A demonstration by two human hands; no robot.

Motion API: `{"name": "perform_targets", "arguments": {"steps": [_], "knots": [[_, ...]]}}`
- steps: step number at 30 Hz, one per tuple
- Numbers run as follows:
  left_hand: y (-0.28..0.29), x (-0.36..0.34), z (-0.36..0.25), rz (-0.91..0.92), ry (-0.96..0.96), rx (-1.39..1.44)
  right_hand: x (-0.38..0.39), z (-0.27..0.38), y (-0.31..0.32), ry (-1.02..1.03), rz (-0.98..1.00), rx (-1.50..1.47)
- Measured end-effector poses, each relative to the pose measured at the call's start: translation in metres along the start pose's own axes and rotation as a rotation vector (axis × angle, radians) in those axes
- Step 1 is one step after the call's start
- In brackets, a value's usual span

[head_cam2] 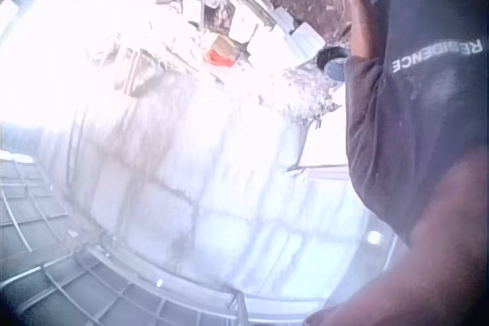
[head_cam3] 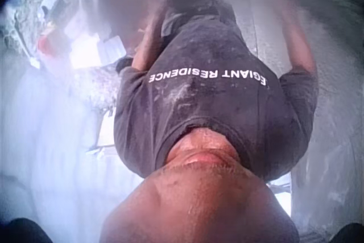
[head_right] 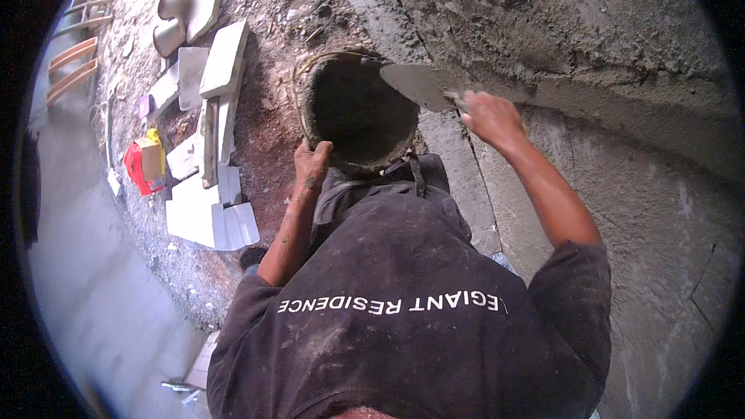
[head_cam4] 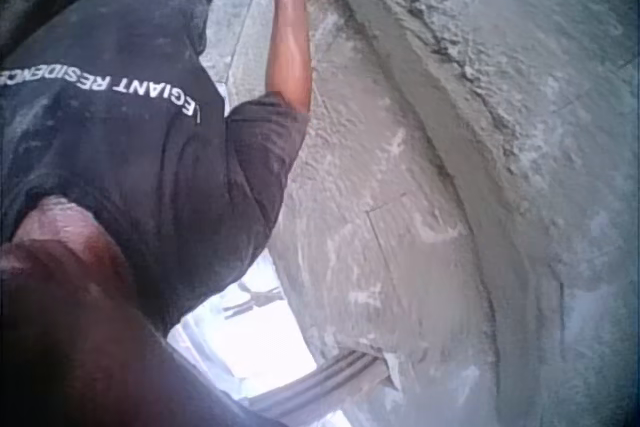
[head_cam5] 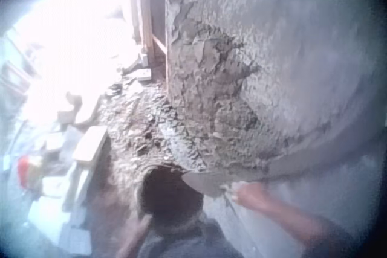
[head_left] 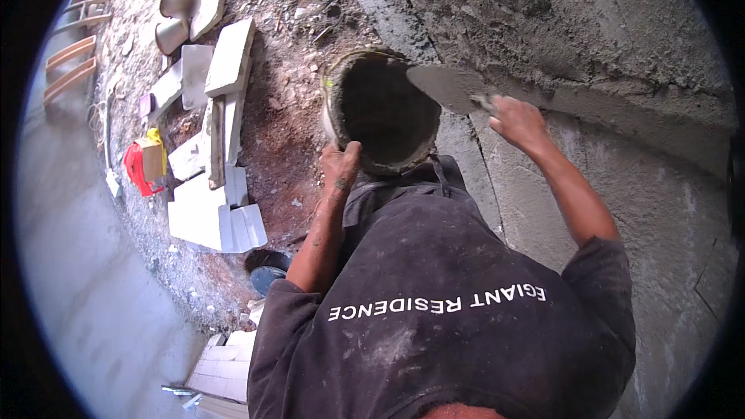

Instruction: The person scoops wet cement from a bucket with a trowel and applies it to a rough concrete wall, smoothing the surface. The person then uses a long straightedge to level the applied cement across the wall.

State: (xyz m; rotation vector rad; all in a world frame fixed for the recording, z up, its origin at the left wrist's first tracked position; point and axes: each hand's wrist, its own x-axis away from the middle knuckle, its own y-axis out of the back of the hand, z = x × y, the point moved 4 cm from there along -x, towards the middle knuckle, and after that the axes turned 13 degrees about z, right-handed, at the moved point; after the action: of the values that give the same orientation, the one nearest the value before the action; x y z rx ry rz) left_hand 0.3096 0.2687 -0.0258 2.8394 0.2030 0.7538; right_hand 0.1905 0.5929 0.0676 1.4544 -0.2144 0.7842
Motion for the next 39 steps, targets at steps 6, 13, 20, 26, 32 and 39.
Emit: {"name": "perform_targets", "arguments": {"steps": [6,13,20,26,32,39], "knots": [[-0.019,0.027,0.000,0.137,0.005,-0.037,-0.077,0.098,-0.120,0.181,-0.047,0.244],[-0.025,0.030,0.020,0.158,-0.030,0.066,0.001,0.008,-0.090,0.161,0.086,0.061],[-0.029,0.041,0.006,0.161,-0.064,0.093,-0.040,0.079,-0.177,0.243,0.400,-0.017],[-0.015,0.036,0.015,0.183,-0.012,0.086,-0.002,0.101,-0.141,0.071,0.301,-0.443],[0.002,0.008,0.020,0.073,0.112,-0.150,0.009,0.074,-0.097,0.032,0.127,-0.369],[0.011,-0.009,0.024,-0.065,0.073,-0.018,0.069,0.086,0.047,0.258,0.056,-0.185]]}}
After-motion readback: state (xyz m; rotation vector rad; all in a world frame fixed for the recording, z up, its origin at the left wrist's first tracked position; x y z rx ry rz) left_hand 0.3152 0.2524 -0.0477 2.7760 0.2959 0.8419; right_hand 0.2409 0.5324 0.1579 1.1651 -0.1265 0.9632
